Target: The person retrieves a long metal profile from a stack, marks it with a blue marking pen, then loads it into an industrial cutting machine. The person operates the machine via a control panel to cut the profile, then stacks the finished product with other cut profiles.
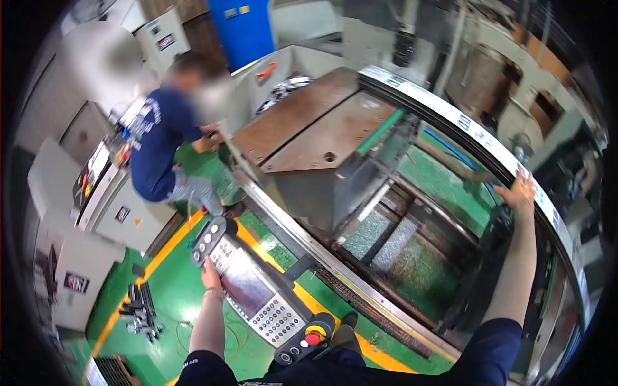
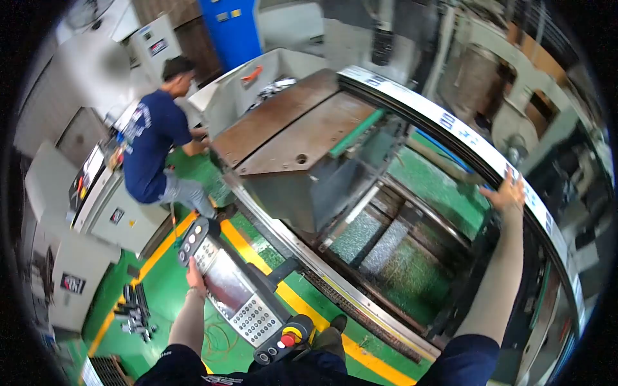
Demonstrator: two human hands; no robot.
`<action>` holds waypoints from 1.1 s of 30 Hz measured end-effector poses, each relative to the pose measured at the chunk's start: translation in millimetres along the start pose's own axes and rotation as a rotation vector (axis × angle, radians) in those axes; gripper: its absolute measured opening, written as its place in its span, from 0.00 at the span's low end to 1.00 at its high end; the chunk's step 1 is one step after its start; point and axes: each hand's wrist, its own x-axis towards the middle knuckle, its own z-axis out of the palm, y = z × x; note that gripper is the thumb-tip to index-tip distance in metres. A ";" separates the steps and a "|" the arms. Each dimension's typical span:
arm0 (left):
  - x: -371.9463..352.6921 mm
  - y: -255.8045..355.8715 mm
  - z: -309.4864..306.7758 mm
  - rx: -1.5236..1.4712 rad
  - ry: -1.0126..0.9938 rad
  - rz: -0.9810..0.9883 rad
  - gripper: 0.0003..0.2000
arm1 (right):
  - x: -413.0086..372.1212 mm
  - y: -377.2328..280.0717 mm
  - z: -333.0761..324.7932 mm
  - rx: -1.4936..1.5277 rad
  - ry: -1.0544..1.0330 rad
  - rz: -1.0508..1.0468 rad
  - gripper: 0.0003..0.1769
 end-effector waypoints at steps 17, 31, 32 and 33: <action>-28.4 39.1 11.2 0.374 0.227 -0.116 0.50 | 29.2 11.4 24.7 -0.067 0.032 -0.026 0.68; -26.6 35.8 9.2 0.387 0.306 -0.112 0.47 | 78.6 41.6 58.3 -0.106 0.087 -0.192 0.67; -31.0 42.2 9.5 0.390 0.298 -0.118 0.46 | 82.9 42.1 62.5 -0.086 0.114 -0.200 0.66; -35.0 49.2 9.6 0.393 0.288 -0.122 0.46 | 85.1 45.8 67.0 -0.065 0.141 -0.206 0.66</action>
